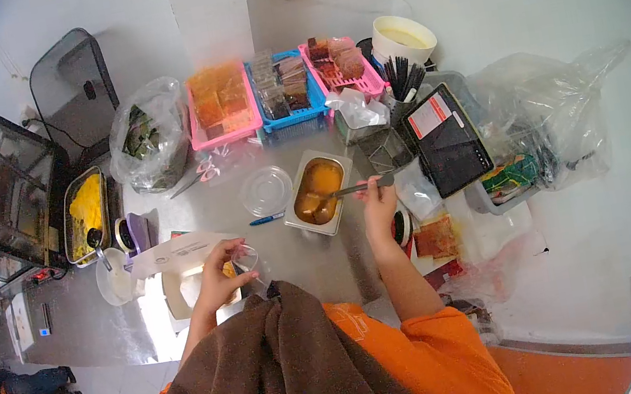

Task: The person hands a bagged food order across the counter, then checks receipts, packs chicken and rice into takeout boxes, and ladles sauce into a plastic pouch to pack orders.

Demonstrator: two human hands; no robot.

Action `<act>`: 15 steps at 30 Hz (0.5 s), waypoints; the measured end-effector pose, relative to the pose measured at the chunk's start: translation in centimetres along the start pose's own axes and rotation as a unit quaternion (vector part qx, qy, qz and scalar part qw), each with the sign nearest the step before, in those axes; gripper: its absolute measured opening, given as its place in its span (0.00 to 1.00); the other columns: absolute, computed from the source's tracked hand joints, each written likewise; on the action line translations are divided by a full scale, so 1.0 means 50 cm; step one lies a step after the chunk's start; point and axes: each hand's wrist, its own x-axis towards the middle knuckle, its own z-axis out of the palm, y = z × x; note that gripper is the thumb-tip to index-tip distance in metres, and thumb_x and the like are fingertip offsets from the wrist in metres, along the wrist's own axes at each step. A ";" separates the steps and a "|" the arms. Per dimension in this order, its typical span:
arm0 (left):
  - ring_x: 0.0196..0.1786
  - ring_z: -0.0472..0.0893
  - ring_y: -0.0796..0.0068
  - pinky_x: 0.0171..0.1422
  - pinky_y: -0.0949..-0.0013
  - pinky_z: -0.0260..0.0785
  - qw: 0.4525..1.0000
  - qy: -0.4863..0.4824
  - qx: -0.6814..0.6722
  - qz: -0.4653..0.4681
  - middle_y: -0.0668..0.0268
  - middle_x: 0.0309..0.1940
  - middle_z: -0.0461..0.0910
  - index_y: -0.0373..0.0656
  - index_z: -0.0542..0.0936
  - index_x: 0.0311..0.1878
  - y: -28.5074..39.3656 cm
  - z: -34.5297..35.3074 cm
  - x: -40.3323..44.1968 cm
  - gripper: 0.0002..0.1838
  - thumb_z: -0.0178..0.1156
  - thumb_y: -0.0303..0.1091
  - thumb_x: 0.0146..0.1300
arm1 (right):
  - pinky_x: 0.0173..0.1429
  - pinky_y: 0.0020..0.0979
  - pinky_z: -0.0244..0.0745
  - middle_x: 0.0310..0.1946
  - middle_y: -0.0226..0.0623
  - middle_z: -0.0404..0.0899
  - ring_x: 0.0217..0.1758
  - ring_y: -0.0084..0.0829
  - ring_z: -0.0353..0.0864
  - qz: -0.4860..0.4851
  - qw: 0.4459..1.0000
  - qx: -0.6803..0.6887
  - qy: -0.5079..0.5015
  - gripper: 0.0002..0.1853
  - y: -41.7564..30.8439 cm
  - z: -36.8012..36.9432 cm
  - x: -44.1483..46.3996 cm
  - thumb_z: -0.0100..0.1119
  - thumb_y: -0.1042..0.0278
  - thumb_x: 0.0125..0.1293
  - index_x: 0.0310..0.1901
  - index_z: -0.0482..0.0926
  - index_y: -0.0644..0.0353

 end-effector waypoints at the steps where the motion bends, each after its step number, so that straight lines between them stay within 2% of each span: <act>1: 0.47 0.75 0.73 0.53 0.70 0.65 1.000 0.002 -0.002 0.001 0.65 0.43 0.74 0.39 0.72 0.50 -0.001 -0.003 0.000 0.31 0.73 0.29 0.39 | 0.34 0.25 0.75 0.33 0.40 0.77 0.28 0.25 0.76 -0.031 1.000 0.000 -0.003 0.06 -0.002 0.005 0.002 0.48 0.67 0.67 0.40 0.68 0.60; 2: 0.47 0.75 0.73 0.53 0.70 0.66 1.000 0.004 -0.004 0.002 0.65 0.43 0.74 0.39 0.72 0.50 -0.001 -0.006 0.000 0.31 0.73 0.29 0.39 | 0.36 0.25 0.75 0.34 0.40 0.77 0.29 0.25 0.77 -0.061 0.998 -0.001 -0.005 0.07 -0.008 0.012 0.001 0.47 0.67 0.67 0.41 0.68 0.60; 5: 0.49 0.73 0.74 0.56 0.71 0.64 0.999 -0.012 -0.004 -0.032 0.65 0.45 0.72 0.37 0.71 0.52 0.004 -0.014 0.002 0.33 0.72 0.25 0.39 | 0.40 0.29 0.74 0.34 0.42 0.78 0.32 0.32 0.78 -0.165 0.972 -0.117 -0.120 0.06 -0.021 0.029 -0.009 0.50 0.69 0.64 0.39 0.70 0.62; 6: 0.48 0.73 0.74 0.55 0.71 0.65 1.000 -0.008 -0.003 -0.025 0.65 0.44 0.73 0.37 0.71 0.51 0.002 -0.014 0.003 0.32 0.72 0.26 0.39 | 0.41 0.31 0.74 0.35 0.42 0.77 0.33 0.35 0.78 -0.231 0.937 -0.201 -0.166 0.06 -0.032 0.031 -0.014 0.51 0.71 0.63 0.39 0.71 0.62; 8: 0.47 0.75 0.73 0.53 0.70 0.67 1.000 0.002 0.000 -0.013 0.65 0.44 0.74 0.38 0.72 0.50 -0.002 -0.014 0.003 0.31 0.73 0.28 0.39 | 0.43 0.33 0.72 0.35 0.44 0.77 0.36 0.40 0.78 -0.351 0.828 -0.359 -0.251 0.06 -0.058 0.033 -0.030 0.53 0.74 0.60 0.38 0.72 0.64; 9: 0.48 0.74 0.74 0.54 0.70 0.65 1.000 -0.003 -0.006 -0.019 0.65 0.44 0.74 0.37 0.72 0.51 -0.003 -0.015 0.001 0.32 0.72 0.27 0.39 | 0.43 0.36 0.71 0.35 0.44 0.77 0.38 0.45 0.76 -0.357 0.808 -0.362 -0.297 0.07 -0.061 0.036 -0.035 0.54 0.76 0.56 0.37 0.72 0.64; 12: 0.49 0.72 0.75 0.57 0.71 0.63 0.999 -0.007 -0.013 -0.030 0.65 0.45 0.72 0.36 0.70 0.52 -0.002 -0.019 0.001 0.33 0.72 0.25 0.39 | 0.43 0.38 0.70 0.31 0.46 0.76 0.36 0.48 0.75 -0.355 0.819 -0.347 -0.288 0.05 -0.048 0.037 -0.055 0.50 0.76 0.59 0.37 0.71 0.64; 15: 0.49 0.72 0.75 0.57 0.71 0.63 0.999 0.000 -0.008 -0.037 0.65 0.45 0.72 0.36 0.70 0.53 0.001 -0.022 -0.006 0.33 0.72 0.25 0.39 | 0.37 0.35 0.71 0.30 0.44 0.76 0.30 0.39 0.76 -0.253 0.894 -0.316 -0.194 0.05 -0.023 0.026 -0.064 0.48 0.72 0.64 0.37 0.70 0.63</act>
